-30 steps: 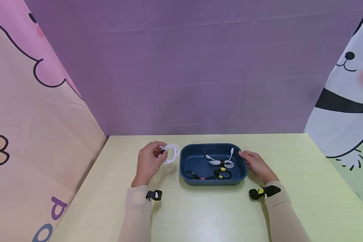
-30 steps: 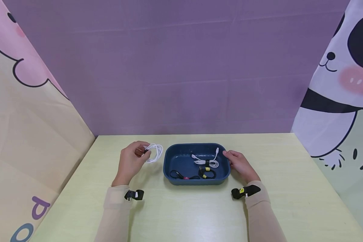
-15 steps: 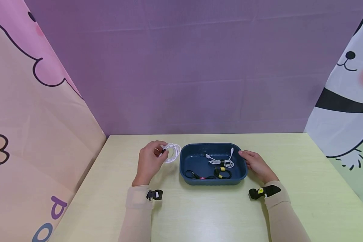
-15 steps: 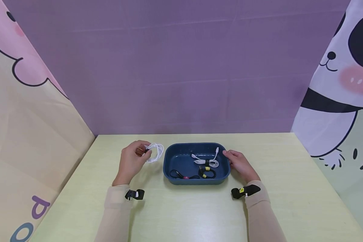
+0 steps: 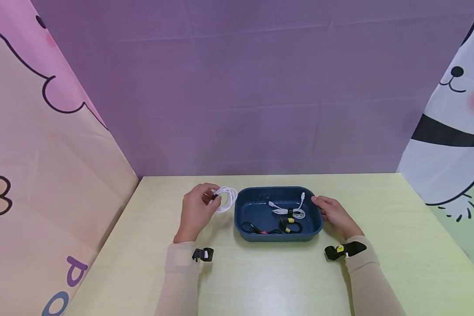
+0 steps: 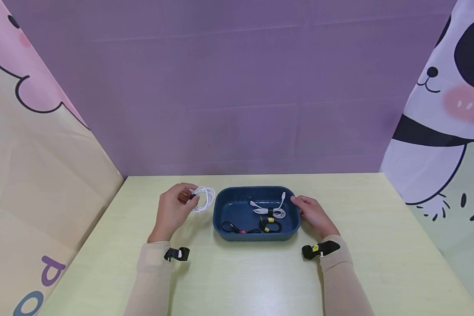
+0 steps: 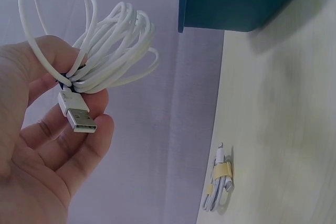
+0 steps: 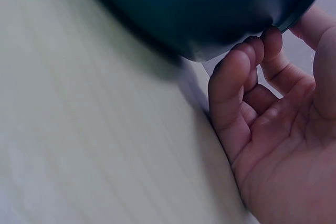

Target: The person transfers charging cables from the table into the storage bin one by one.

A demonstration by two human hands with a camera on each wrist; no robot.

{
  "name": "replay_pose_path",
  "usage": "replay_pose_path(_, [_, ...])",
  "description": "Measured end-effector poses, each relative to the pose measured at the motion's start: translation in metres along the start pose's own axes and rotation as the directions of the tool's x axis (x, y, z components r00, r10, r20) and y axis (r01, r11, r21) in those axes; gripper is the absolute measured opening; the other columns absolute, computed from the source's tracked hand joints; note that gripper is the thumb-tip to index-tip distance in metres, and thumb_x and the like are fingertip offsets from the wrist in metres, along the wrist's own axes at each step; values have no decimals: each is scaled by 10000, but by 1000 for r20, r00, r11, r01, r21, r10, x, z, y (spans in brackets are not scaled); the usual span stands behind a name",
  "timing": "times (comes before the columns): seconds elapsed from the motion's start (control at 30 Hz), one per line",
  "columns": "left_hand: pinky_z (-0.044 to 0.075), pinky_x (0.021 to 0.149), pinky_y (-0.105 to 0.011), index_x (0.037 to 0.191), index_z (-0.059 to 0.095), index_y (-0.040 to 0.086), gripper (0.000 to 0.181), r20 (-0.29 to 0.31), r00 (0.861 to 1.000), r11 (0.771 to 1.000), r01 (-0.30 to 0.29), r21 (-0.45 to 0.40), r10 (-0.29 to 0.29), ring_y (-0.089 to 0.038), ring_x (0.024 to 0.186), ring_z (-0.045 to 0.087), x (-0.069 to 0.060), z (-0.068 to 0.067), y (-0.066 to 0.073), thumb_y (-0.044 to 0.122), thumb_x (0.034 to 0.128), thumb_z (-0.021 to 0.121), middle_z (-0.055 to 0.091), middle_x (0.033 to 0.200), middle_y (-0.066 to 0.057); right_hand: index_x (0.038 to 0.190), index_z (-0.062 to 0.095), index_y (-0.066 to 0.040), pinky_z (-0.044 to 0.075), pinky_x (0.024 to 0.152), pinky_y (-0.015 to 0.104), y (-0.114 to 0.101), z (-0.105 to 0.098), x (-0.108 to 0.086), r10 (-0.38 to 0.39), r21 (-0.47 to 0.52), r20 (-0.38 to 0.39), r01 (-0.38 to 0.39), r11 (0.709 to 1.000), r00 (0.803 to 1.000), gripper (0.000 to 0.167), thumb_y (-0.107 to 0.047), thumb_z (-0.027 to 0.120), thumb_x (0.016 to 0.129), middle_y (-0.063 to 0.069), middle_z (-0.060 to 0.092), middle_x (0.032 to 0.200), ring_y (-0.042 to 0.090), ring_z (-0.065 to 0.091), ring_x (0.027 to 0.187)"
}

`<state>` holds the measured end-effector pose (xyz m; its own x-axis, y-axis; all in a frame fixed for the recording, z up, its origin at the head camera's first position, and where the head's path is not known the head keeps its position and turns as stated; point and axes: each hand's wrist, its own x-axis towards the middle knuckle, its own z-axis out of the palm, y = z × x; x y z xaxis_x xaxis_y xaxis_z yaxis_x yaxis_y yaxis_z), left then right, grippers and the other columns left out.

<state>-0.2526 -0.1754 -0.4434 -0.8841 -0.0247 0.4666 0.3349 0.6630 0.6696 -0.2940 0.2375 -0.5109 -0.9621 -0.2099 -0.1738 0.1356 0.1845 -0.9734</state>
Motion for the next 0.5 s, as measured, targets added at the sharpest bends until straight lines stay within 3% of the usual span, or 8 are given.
replay_pose_path(0.5, [530, 655, -269, 1085, 753, 116, 212, 0, 1000, 1000, -8, -19, 8, -187, 750, 630, -1, 2, 6, 109, 878, 797, 692, 891, -63, 1007, 655, -108, 547, 798, 200, -2, 1, -2, -6, -1, 0, 6, 1000, 1000, 360, -443, 532, 1057, -92, 634, 906, 44, 631, 836])
